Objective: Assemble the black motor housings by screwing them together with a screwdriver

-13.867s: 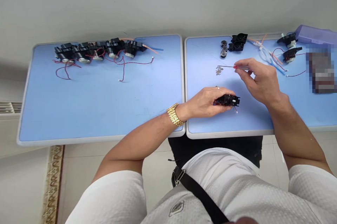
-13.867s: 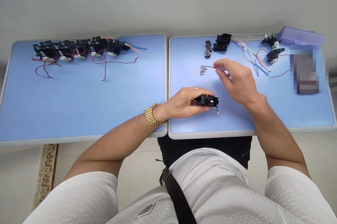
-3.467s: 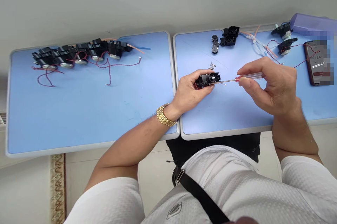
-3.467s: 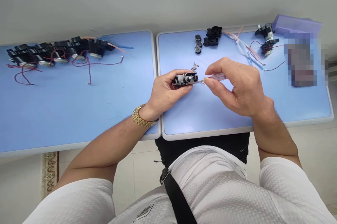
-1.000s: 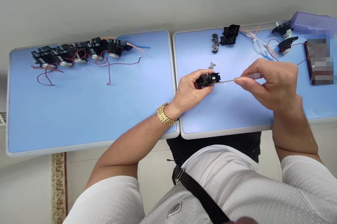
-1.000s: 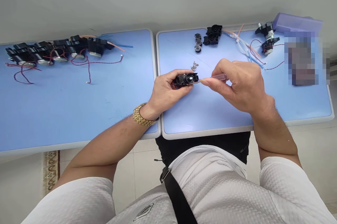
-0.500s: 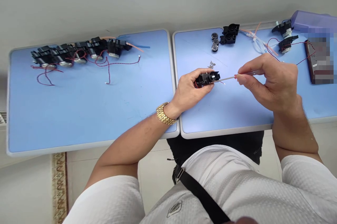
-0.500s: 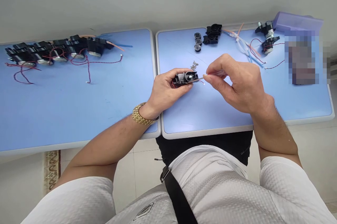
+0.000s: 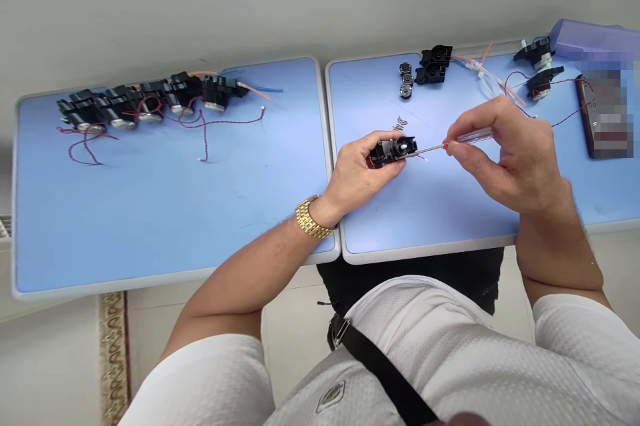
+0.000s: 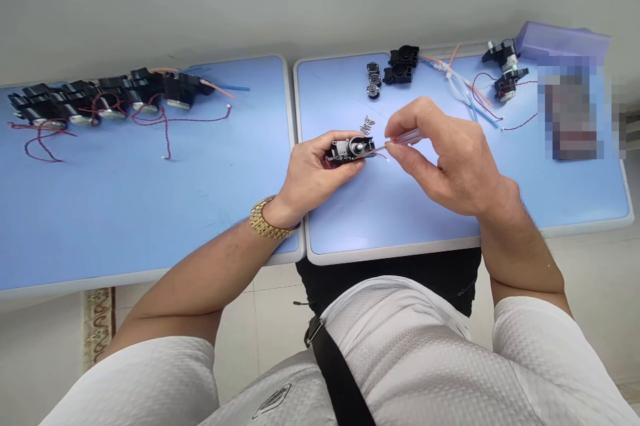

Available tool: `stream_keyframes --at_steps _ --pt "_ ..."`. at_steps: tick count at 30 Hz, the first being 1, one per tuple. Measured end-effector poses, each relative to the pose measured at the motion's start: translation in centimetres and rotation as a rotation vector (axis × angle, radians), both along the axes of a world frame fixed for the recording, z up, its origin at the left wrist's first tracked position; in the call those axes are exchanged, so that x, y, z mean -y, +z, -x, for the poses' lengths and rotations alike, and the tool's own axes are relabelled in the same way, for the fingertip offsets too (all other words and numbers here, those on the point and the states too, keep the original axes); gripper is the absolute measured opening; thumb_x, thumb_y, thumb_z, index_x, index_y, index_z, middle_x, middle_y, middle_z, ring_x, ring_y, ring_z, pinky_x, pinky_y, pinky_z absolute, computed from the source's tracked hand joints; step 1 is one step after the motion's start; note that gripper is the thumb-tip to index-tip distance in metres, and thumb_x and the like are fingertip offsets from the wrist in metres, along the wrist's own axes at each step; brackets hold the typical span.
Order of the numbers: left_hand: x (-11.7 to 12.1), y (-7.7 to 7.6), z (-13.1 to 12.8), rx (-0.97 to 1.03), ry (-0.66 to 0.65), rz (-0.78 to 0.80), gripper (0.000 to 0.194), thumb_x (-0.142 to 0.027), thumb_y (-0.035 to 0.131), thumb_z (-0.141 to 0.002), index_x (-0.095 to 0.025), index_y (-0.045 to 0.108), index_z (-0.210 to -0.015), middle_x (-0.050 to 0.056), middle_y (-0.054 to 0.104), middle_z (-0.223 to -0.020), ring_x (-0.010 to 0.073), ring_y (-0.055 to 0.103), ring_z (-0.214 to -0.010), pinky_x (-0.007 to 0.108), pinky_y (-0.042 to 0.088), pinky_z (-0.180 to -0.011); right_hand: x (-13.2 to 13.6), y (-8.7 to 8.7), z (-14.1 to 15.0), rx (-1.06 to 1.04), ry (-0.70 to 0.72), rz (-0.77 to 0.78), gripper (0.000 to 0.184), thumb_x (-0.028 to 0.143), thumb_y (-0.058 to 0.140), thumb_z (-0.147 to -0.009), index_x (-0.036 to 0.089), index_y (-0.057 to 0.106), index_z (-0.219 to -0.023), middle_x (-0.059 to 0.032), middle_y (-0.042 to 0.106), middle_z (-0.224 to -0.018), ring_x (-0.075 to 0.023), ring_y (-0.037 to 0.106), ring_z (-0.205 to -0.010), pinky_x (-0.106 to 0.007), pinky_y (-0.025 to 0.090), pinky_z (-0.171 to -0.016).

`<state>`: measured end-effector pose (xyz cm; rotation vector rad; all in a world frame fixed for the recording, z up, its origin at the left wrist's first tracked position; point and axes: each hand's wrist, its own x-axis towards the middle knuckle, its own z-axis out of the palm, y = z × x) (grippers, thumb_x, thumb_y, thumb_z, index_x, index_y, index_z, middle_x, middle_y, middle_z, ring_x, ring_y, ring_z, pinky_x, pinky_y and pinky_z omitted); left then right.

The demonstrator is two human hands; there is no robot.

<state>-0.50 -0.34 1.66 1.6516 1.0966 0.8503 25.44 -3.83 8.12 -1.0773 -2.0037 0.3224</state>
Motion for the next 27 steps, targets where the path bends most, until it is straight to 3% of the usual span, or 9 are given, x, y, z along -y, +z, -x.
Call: stream_keyframes --at_steps 2,5,9,11,15,18,22,27 --pt "0.04 -0.01 -0.02 0.001 0.004 -0.013 0.043 -0.033 0.081 -0.085 -0.021 0.086 -0.126 0.004 0.085 -0.110 0.0187 0.075 -0.093 0.028 0.061 -0.082 -0.04 -0.11 -0.11 0.031 -0.021 -0.013 0.014 0.044 0.072 -0.110 0.031 0.078 -0.109 0.0028 0.085 -0.097 -0.0193 0.082 -0.078 -0.034 0.070 -0.074" --pt "0.15 0.04 -0.06 -0.014 0.006 -0.034 0.042 -0.030 0.079 -0.085 -0.020 0.087 -0.125 0.004 0.086 -0.110 0.0174 0.074 -0.091 0.027 0.060 -0.081 -0.23 -0.45 -0.34 0.098 -0.084 -0.026 0.028 0.055 0.074 -0.108 0.030 0.078 -0.097 0.0027 0.083 -0.084 -0.0198 0.078 -0.069 -0.035 0.065 -0.069" --pt "0.24 0.16 -0.13 -0.026 0.000 -0.032 0.041 -0.029 0.079 -0.085 -0.020 0.087 -0.124 0.005 0.086 -0.112 0.0176 0.075 -0.092 0.027 0.060 -0.082 -0.50 -0.68 -0.67 0.165 -0.128 -0.075 0.044 0.065 0.073 -0.107 0.028 0.073 -0.083 0.0028 0.075 -0.068 -0.0184 0.069 -0.058 -0.035 0.053 -0.059" --pt "0.19 0.20 -0.15 -0.026 0.001 -0.021 0.042 -0.030 0.079 -0.084 -0.020 0.087 -0.124 0.005 0.086 -0.112 0.0179 0.074 -0.092 0.028 0.060 -0.082 -0.50 -0.50 -0.72 0.176 -0.115 -0.068 0.044 0.063 0.069 -0.110 0.028 0.074 -0.085 0.0024 0.075 -0.068 -0.0179 0.068 -0.058 -0.034 0.051 -0.059" --pt "0.02 0.26 -0.12 -0.001 0.006 0.012 0.043 -0.035 0.081 -0.083 -0.019 0.088 -0.123 0.005 0.084 -0.106 0.0181 0.073 -0.089 0.027 0.059 -0.078 -0.25 0.14 -0.43 0.111 -0.045 0.006 0.033 0.056 0.061 -0.115 0.028 0.077 -0.110 -0.0008 0.085 -0.094 -0.0199 0.081 -0.077 -0.035 0.063 -0.073" --pt "-0.08 0.26 -0.06 0.012 -0.002 0.033 0.043 -0.038 0.083 -0.083 -0.021 0.088 -0.122 0.004 0.084 -0.104 0.0176 0.071 -0.087 0.027 0.058 -0.075 -0.04 0.30 -0.10 0.049 -0.006 0.006 0.020 0.046 0.065 -0.114 0.030 0.074 -0.120 -0.0002 0.086 -0.106 -0.0201 0.084 -0.086 -0.034 0.067 -0.077" --pt "-0.14 0.26 -0.01 0.017 -0.009 0.056 0.045 -0.039 0.084 -0.083 -0.021 0.087 -0.124 0.003 0.082 -0.100 0.0165 0.068 -0.083 0.027 0.057 -0.073 -0.01 0.09 0.10 -0.007 -0.015 -0.051 0.004 0.035 0.075 -0.109 0.031 0.074 -0.109 0.0036 0.084 -0.096 -0.0184 0.082 -0.078 -0.032 0.066 -0.072" --pt "-0.12 0.35 -0.07 0.016 -0.013 0.069 0.042 -0.037 0.083 -0.081 -0.020 0.088 -0.120 0.002 0.080 -0.095 0.0153 0.065 -0.080 0.026 0.055 -0.072 -0.41 -0.35 -0.19 0.037 -0.089 -0.114 0.025 0.044 0.081 -0.106 0.028 0.072 -0.089 0.0055 0.076 -0.072 -0.0164 0.072 -0.060 -0.032 0.051 -0.056"
